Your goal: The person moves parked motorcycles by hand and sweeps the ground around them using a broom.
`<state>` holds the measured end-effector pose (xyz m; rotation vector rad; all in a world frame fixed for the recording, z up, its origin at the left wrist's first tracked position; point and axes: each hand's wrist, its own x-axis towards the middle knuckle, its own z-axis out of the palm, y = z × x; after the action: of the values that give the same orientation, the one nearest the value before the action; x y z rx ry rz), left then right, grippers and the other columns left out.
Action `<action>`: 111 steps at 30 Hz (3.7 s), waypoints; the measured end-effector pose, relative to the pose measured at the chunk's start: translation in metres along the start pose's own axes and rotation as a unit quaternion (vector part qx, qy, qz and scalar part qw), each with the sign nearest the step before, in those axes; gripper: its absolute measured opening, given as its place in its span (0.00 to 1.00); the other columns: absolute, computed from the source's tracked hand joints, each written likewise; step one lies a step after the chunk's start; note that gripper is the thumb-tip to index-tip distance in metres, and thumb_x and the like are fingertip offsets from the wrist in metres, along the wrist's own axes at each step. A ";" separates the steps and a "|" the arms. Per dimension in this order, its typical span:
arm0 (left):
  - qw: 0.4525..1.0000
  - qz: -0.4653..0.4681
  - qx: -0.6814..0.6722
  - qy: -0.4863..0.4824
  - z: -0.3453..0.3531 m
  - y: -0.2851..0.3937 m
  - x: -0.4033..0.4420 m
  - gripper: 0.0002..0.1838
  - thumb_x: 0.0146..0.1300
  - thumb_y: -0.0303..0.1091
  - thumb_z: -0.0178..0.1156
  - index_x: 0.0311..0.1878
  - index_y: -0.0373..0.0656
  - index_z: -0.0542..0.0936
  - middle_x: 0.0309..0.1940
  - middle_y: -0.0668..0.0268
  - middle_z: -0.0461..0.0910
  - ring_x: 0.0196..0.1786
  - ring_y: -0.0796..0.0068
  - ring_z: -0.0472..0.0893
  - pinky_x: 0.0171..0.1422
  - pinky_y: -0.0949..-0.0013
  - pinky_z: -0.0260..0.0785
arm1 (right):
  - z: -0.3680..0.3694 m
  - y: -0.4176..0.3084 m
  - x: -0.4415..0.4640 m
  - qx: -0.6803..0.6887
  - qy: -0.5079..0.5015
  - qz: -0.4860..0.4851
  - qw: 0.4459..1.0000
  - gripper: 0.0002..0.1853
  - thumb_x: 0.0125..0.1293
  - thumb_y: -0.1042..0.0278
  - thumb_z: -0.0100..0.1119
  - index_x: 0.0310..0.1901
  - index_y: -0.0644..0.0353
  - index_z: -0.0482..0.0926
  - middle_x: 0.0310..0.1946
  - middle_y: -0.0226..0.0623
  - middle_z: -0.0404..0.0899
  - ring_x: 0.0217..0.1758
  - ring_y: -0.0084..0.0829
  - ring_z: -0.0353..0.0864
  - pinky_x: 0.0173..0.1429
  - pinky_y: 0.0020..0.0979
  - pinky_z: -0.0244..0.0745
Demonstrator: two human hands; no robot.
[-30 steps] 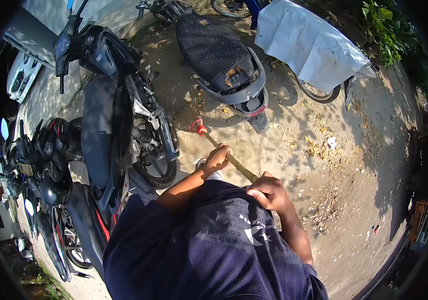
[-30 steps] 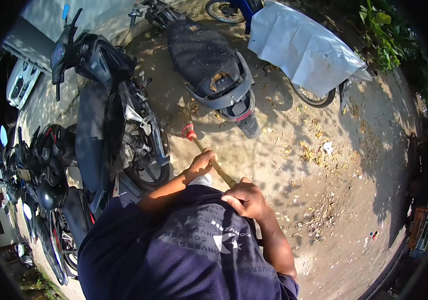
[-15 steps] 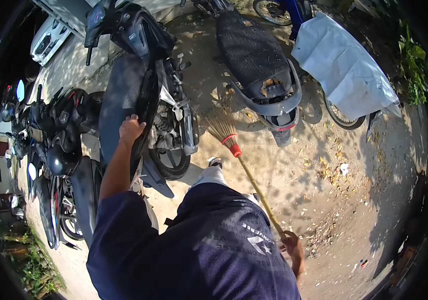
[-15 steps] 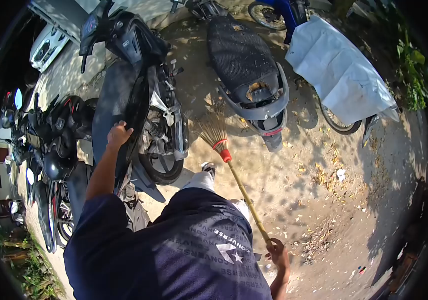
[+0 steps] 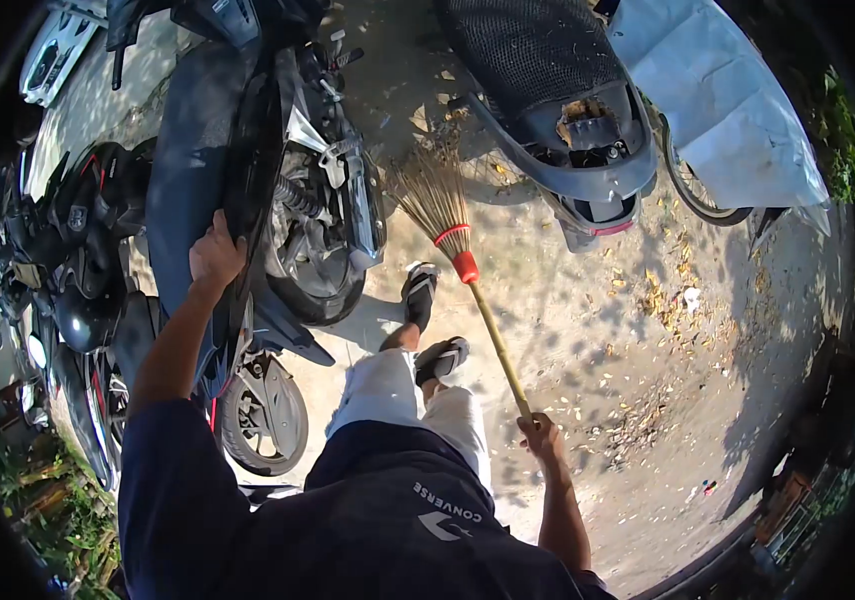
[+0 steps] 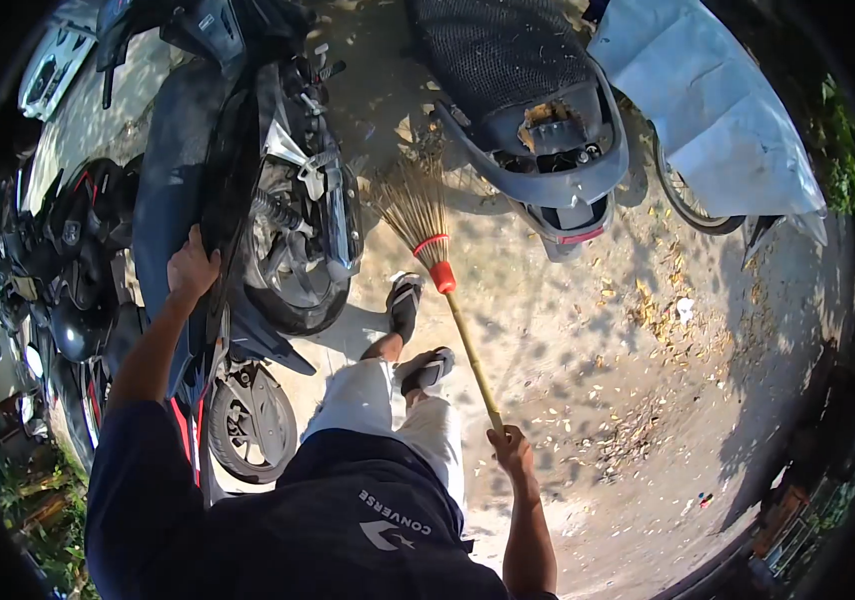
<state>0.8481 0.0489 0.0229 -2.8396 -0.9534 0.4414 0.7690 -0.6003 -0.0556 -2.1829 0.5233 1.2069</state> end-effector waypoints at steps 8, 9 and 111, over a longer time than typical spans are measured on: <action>0.996 0.003 0.043 0.074 0.014 0.008 -0.002 0.32 0.63 0.48 0.59 0.67 0.45 0.68 0.32 0.41 0.82 0.39 0.38 0.82 0.45 0.45 0.74 | 0.048 0.051 0.060 -0.106 0.147 -0.128 0.975 0.19 0.71 0.48 0.52 0.40 0.57 0.80 0.28 0.55 0.79 0.32 0.60 0.78 0.33 0.50 0.71; 0.997 0.003 0.050 0.066 0.014 0.008 -0.001 0.32 0.63 0.48 0.58 0.68 0.44 0.67 0.35 0.40 0.82 0.42 0.38 0.82 0.47 0.45 0.74 | 0.052 0.082 0.063 -0.144 0.153 -0.181 0.961 0.18 0.72 0.50 0.51 0.41 0.57 0.80 0.26 0.55 0.78 0.31 0.59 0.77 0.31 0.50 0.71; 0.994 0.030 0.053 0.096 0.027 -0.012 0.009 0.33 0.65 0.48 0.58 0.65 0.30 0.69 0.53 0.37 0.77 0.58 0.40 0.77 0.63 0.55 0.69 | 0.134 0.201 0.041 -0.068 0.256 -0.019 0.964 0.08 0.69 0.57 0.57 0.39 0.51 0.79 0.27 0.47 0.81 0.32 0.53 0.81 0.34 0.49 0.73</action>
<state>0.8401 0.0644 -0.0026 -2.7585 -0.7857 0.2131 0.5876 -0.6656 -0.2072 -2.6196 0.6138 0.6610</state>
